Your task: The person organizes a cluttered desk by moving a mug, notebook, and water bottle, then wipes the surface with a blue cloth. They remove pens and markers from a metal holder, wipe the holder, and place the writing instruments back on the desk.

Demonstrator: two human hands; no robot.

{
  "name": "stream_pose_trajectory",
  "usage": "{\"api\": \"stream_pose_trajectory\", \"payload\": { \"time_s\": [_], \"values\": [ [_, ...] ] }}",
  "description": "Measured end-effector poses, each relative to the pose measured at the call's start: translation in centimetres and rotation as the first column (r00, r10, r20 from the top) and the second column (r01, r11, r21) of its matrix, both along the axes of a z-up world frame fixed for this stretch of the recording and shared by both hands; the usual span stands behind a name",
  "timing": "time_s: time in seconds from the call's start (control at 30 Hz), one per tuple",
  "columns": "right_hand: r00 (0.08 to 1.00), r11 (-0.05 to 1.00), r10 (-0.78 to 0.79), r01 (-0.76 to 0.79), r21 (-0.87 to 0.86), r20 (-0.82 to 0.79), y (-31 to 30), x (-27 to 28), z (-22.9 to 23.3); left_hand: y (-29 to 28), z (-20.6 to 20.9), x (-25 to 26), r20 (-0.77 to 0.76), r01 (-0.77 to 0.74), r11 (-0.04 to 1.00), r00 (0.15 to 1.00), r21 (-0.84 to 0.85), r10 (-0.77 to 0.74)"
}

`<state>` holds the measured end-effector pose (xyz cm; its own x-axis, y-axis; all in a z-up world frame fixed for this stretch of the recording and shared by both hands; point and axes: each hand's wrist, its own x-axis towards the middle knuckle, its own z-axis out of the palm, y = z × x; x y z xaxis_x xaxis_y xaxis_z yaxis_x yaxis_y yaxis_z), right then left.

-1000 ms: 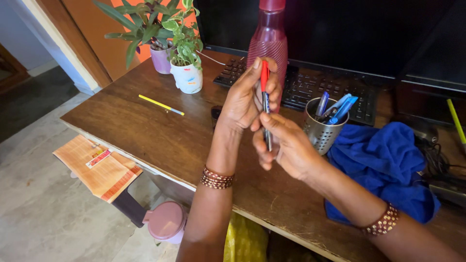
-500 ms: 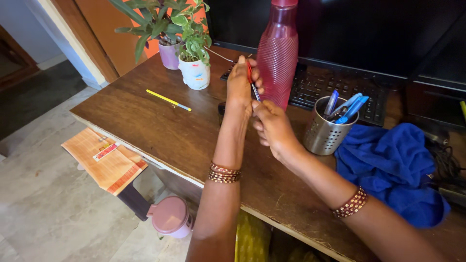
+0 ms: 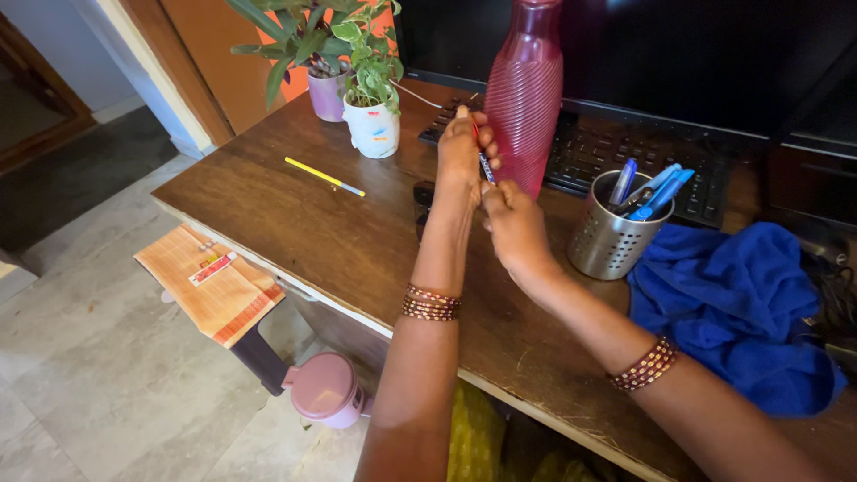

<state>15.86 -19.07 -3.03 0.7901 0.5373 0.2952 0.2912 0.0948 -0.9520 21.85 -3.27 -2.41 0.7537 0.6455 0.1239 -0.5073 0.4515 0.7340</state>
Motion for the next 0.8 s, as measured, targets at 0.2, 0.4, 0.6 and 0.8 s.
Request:
{"api": "stream_pose_trajectory", "payload": {
  "time_s": [0.2,0.4,0.6,0.8],
  "values": [
    [0.950,0.971,0.082,-0.008,-0.238,0.300,-0.4,-4.6,-6.4,13.1,-2.6,-3.3,0.211,-0.227,0.921,0.930,-0.316,0.302],
    [0.991,0.949,0.100,-0.121,-0.292,-0.088,-0.2,0.0,-5.8,10.2,-0.8,-6.0,-0.066,-0.460,0.888,0.887,-0.026,0.457],
    [0.981,0.946,0.171,-0.189,-0.264,-0.089,-1.3,1.5,-5.7,13.5,-4.8,-2.7,-0.241,-0.585,0.756,0.720,0.293,0.651],
    [0.994,0.973,0.108,-0.099,-0.206,0.034,-1.8,-0.2,-4.9,12.4,-6.6,-5.0,-0.379,-0.283,0.489,0.364,0.825,0.851]
  ]
}}
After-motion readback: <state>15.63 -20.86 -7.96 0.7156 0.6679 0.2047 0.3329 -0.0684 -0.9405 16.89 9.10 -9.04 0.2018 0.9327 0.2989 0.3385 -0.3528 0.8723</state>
